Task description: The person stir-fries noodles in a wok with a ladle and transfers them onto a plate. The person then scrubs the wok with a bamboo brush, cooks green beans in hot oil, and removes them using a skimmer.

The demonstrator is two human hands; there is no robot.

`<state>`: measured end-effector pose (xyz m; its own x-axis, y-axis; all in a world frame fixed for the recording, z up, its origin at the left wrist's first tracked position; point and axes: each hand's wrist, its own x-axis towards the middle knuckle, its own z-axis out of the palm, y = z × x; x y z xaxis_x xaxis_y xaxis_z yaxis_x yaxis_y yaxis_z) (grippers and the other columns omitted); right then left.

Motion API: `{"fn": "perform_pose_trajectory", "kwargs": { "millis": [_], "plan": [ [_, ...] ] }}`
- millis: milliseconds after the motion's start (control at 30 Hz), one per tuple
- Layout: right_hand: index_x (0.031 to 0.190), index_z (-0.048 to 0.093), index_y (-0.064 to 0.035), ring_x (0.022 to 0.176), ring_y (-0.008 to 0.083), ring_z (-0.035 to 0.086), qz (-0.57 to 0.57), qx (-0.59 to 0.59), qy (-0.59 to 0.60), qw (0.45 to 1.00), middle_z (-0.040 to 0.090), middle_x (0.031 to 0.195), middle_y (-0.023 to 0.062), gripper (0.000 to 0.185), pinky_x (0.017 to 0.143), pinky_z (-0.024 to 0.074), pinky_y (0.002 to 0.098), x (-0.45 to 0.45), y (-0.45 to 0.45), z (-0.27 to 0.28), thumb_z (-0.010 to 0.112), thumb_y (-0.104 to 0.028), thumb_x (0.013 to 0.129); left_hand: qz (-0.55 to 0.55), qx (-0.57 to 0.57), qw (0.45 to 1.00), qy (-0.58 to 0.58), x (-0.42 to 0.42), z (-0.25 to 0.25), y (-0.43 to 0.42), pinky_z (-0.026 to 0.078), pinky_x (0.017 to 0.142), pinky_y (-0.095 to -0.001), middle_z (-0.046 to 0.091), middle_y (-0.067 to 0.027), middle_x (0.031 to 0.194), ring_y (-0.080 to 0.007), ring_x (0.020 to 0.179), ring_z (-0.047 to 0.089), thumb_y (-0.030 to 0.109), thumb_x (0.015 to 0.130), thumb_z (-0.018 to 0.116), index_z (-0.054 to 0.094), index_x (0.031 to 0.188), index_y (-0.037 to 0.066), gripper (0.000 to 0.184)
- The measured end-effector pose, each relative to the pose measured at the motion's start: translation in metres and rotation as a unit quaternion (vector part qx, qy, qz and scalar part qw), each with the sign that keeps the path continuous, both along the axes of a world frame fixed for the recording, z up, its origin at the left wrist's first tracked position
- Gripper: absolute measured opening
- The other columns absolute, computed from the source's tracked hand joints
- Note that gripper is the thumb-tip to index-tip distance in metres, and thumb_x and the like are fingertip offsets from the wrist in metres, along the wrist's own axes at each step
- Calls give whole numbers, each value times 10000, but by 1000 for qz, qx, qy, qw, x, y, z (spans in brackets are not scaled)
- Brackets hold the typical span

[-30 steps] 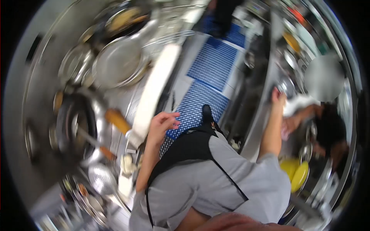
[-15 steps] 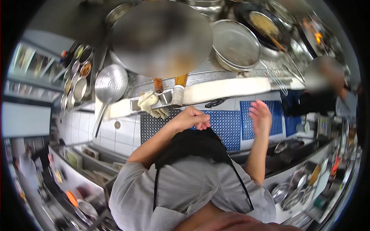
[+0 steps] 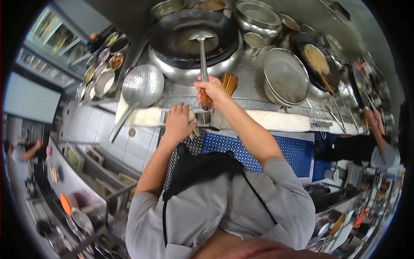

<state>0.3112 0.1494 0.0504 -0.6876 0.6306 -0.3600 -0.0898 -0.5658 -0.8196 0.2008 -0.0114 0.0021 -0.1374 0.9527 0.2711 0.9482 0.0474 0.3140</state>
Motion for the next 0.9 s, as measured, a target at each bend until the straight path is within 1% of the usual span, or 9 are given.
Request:
{"fn": "perform_pose_trajectory", "kwargs": {
  "millis": [200,300,433,500,567,667,767,867,900],
  "plan": [
    [1208,535,-44,478,130,525,-106,83,88,987,561,717,41,328,426,473,289,-9,7,26,573,-45,882,-42,-135,986,92,-37,-33,15,471,899,-480,599,-205,1171,-377,1112,554,344,670,798,504,1303,-2,779],
    [1239,504,-10,455,156,531,-179,160,-135,961,557,678,61,392,394,449,318,-7,59,48,601,-34,860,-60,-105,988,101,-53,-81,27,482,890,-492,615,-213,1144,-400,1086,573,297,691,773,514,1290,5,715],
    [1220,541,33,449,181,569,-238,339,-284,865,602,664,109,379,394,463,350,1,129,84,607,-59,858,-66,-120,971,-198,-64,-23,29,522,853,-440,673,-188,1042,-349,958,656,219,763,741,576,1218,-17,538],
    [1179,568,19,445,161,555,-245,379,-356,819,571,669,88,331,376,459,326,3,170,96,581,-51,856,-86,-124,896,-418,-84,-37,31,535,808,-383,690,-145,982,-267,892,668,160,777,737,572,1221,-22,507],
    [1074,625,36,575,248,660,-261,382,-443,768,661,715,155,301,559,530,384,7,217,100,600,-94,803,-58,-152,750,-641,-102,-30,24,535,778,-307,679,-90,996,-163,891,644,87,783,756,561,1249,-22,517],
    [1043,673,27,785,325,724,-288,385,-518,707,718,788,182,324,804,550,405,17,308,79,626,-134,766,6,-60,615,-786,-124,-9,-10,543,879,-367,634,-110,1129,-234,1007,640,79,745,776,512,1309,-21,630],
    [844,688,74,701,294,706,-285,337,-460,771,692,742,190,240,655,555,405,18,341,94,641,-155,787,54,27,536,-842,-137,-7,-47,529,921,-430,610,-130,1181,-300,1075,611,225,745,782,456,1360,11,729],
    [675,623,-22,508,223,580,-204,118,-78,969,595,593,88,162,496,506,364,46,403,78,609,-96,819,132,99,424,-890,-146,-28,-66,540,902,-444,611,-145,1176,-313,1053,621,271,781,759,465,1347,30,682],
    [632,537,-90,470,183,507,-342,-43,100,933,520,551,59,220,473,486,299,31,381,97,562,-44,845,148,106,385,-905,-146,-23,-66,554,853,-438,611,-163,1147,-315,993,630,323,840,700,476,1340,62,607]
  ]
}}
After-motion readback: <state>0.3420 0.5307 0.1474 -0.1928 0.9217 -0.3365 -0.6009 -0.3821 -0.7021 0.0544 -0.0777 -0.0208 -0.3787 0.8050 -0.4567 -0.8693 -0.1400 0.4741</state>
